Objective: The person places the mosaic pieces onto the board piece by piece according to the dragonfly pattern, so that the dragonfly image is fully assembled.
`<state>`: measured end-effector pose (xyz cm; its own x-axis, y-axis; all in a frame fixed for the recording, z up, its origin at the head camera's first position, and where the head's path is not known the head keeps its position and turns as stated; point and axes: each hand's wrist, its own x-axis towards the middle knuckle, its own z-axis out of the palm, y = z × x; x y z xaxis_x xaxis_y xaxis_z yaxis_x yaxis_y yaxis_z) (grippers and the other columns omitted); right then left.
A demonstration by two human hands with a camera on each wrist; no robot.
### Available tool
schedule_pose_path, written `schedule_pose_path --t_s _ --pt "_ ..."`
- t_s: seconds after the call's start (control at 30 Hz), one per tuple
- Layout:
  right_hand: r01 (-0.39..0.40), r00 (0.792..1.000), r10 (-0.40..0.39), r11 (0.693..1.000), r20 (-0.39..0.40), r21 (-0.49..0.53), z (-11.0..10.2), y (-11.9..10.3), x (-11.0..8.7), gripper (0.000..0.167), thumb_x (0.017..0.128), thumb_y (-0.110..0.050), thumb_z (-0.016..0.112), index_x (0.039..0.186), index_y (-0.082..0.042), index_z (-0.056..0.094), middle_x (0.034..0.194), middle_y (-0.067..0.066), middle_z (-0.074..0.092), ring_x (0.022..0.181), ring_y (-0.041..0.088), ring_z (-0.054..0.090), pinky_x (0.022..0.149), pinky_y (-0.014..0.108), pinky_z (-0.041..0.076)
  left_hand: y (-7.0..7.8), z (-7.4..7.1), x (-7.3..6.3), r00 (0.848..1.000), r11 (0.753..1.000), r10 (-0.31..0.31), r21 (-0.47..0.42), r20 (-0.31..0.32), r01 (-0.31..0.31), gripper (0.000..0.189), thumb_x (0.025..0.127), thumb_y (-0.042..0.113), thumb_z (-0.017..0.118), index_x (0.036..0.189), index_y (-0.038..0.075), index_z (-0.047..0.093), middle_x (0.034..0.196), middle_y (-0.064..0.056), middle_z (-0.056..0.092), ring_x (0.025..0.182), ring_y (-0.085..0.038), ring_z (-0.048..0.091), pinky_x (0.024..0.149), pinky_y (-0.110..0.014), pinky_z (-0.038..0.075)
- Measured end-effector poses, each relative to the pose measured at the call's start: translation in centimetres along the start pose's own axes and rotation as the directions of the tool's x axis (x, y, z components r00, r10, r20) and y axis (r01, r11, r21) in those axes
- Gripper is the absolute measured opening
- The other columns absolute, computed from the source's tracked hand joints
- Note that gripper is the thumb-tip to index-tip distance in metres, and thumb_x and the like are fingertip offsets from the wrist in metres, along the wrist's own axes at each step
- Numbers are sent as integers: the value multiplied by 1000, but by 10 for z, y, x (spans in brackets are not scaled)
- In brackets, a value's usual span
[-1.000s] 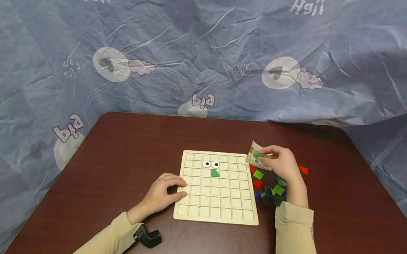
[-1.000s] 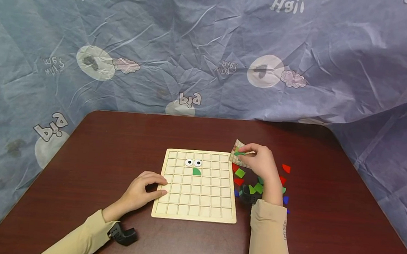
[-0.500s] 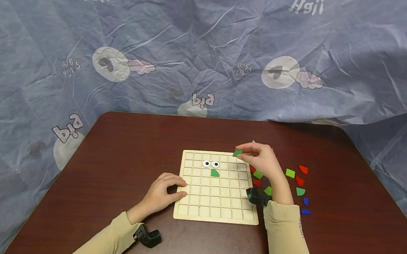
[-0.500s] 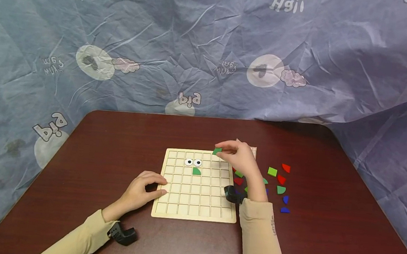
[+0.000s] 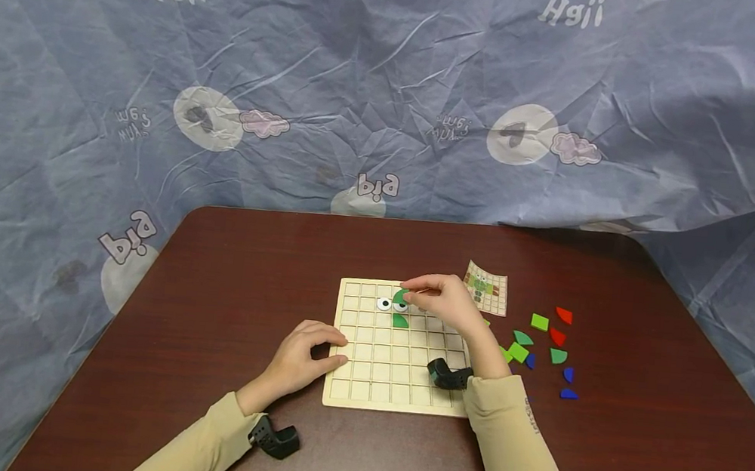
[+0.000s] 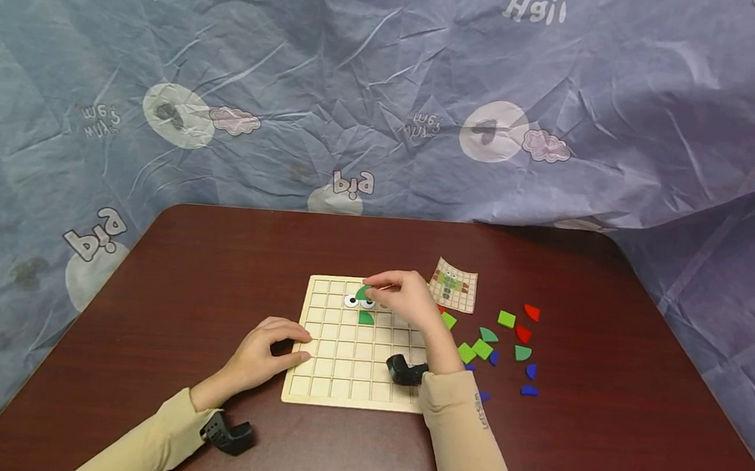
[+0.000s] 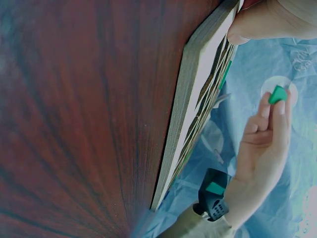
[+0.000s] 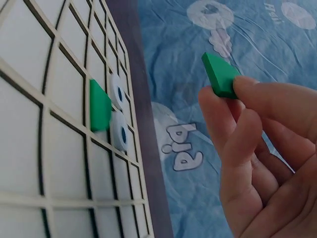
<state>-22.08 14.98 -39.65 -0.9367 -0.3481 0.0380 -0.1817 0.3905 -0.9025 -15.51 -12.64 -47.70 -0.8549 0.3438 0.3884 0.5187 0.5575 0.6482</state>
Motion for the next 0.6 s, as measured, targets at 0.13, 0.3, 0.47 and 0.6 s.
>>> schedule_pose_path --t_s 0.13,0.3,0.47,0.6 --pt "-5 1000 6 1000 26 -5 10 4 3 29 87 -16 68 111 -1 68 101 10 67 86 34 64 76 47 52 0 0 0 1000 1000 1 2 2 -1 21 78 25 77 97 17 73 103 6 65 105 -13 53 90 -36 44" --pt "-3 999 6 998 34 -68 21 9 6 22 86 -14 69 104 -3 71 94 5 69 81 21 64 70 38 53 -1 1 0 1000 1000 7 8 -4 -7 21 77 24 77 96 17 73 102 6 65 105 -13 53 90 -36 44" --pt "-26 999 29 991 24 -132 29 15 9 14 86 -14 69 98 -8 73 87 0 69 77 16 62 67 31 50 1 0 0 1000 1000 23 -1 -10 -23 21 77 21 78 96 15 73 102 5 65 105 -16 53 89 -38 45" --pt "-37 999 42 985 27 -167 34 20 10 15 86 -16 69 99 -9 73 89 -1 69 78 14 61 68 31 50 1 0 -1 1000 1000 12 -7 0 -12 21 77 20 78 97 15 72 103 5 65 105 -17 53 89 -39 44"
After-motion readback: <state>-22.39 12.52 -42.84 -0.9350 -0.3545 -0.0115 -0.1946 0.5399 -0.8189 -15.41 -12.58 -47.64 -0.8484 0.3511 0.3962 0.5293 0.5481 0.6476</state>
